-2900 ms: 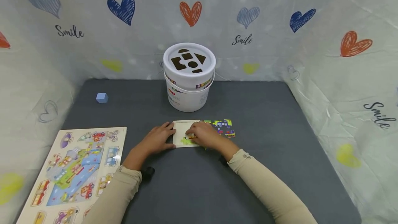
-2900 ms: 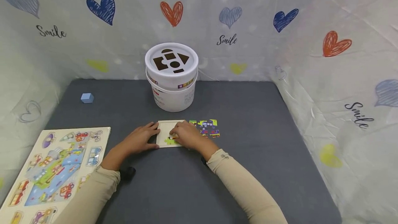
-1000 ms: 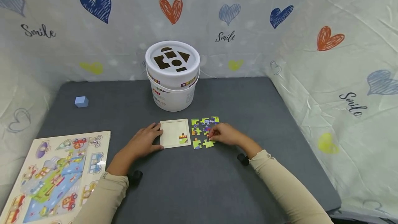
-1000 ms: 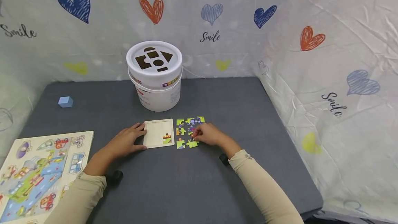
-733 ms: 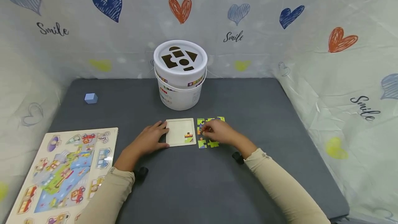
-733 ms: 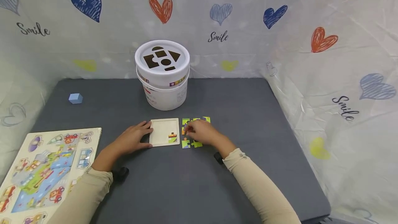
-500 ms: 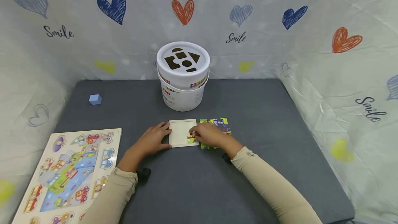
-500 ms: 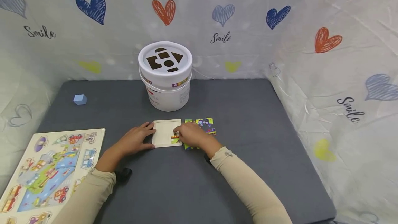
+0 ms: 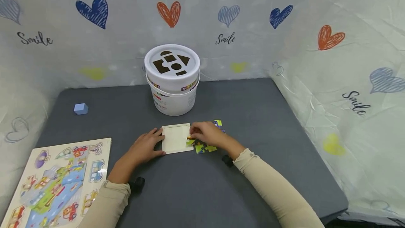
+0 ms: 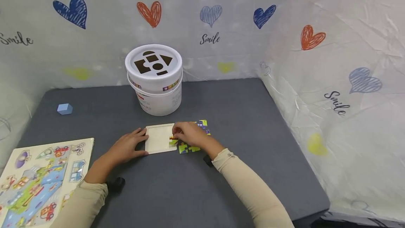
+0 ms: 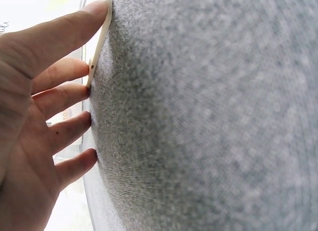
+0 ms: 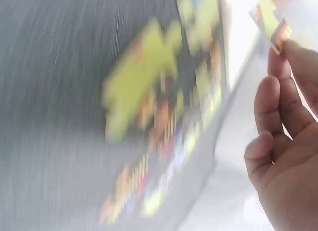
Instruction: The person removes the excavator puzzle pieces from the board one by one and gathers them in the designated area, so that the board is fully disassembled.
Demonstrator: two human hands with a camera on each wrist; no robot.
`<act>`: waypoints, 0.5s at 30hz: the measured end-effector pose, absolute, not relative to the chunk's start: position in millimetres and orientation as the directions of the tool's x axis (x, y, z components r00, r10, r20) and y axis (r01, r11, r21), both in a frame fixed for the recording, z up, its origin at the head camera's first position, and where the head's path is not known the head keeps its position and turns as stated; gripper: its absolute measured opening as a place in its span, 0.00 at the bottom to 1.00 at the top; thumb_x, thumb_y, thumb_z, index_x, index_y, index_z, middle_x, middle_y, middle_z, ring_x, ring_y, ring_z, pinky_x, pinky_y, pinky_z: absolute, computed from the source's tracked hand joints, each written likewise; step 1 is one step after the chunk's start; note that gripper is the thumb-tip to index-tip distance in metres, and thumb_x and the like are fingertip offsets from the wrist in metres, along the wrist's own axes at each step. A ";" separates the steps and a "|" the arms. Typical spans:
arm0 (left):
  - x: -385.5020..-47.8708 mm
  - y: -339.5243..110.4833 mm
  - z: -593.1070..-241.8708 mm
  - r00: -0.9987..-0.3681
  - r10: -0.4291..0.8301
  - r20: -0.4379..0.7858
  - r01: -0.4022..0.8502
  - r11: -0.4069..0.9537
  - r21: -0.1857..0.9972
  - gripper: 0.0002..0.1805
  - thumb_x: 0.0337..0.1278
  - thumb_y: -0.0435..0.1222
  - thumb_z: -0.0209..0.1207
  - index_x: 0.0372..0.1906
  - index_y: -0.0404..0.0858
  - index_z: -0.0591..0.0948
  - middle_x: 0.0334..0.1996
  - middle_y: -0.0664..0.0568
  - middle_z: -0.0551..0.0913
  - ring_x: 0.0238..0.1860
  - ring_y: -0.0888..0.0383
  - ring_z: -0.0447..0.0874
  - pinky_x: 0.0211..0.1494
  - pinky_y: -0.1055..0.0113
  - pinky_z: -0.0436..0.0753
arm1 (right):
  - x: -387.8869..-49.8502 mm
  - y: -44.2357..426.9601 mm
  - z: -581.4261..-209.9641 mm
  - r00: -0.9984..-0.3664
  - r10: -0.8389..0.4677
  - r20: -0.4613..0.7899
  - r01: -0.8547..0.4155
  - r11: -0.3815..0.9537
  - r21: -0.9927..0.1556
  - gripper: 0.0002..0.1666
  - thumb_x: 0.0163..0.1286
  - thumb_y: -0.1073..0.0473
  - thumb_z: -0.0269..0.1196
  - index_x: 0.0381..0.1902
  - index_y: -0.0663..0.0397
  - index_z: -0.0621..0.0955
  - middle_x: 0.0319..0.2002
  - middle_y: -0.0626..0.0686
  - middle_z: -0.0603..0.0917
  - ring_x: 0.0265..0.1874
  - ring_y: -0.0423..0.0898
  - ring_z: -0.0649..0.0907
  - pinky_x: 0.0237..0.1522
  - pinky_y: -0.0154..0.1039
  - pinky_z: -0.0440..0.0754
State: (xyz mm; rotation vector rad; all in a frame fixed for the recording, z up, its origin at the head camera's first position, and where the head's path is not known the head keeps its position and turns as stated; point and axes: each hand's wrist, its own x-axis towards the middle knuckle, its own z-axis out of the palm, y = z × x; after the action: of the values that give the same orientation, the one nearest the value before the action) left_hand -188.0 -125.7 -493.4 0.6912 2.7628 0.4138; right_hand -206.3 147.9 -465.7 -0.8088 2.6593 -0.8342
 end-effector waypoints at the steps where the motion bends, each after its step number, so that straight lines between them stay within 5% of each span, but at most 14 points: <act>1: -187.3 -128.4 -493.8 -0.853 0.492 -0.174 0.418 0.843 0.337 0.40 0.49 0.49 0.70 0.66 0.34 0.73 0.72 0.41 0.62 0.74 0.38 0.54 0.69 0.37 0.59 | -208.0 155.9 -462.8 -0.824 -0.563 -0.073 -0.408 0.676 -0.613 0.04 0.70 0.58 0.62 0.39 0.51 0.82 0.33 0.45 0.85 0.30 0.38 0.81 0.35 0.34 0.77; 7: -187.4 -138.4 -493.3 -0.846 0.515 -0.137 0.447 0.826 0.342 0.39 0.49 0.48 0.71 0.64 0.32 0.75 0.71 0.38 0.63 0.73 0.36 0.56 0.67 0.36 0.61 | -208.7 214.8 -457.7 -0.835 -0.501 -0.226 -0.260 0.722 -0.642 0.03 0.70 0.61 0.61 0.38 0.53 0.82 0.33 0.45 0.85 0.31 0.42 0.82 0.34 0.36 0.78; 15: -185.7 -145.9 -491.5 -0.857 0.502 -0.117 0.440 0.830 0.342 0.38 0.49 0.48 0.70 0.63 0.33 0.75 0.71 0.38 0.64 0.72 0.35 0.57 0.66 0.35 0.62 | -205.1 237.7 -470.7 -0.809 -0.512 -0.289 -0.241 0.737 -0.631 0.04 0.71 0.62 0.61 0.39 0.55 0.82 0.33 0.46 0.86 0.31 0.39 0.82 0.35 0.36 0.78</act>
State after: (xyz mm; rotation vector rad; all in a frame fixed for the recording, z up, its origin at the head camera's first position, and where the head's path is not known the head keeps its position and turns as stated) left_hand -185.7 -145.9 -491.5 0.7315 2.8103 0.4526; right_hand -205.1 237.7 -470.7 -0.5742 2.4880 -0.8164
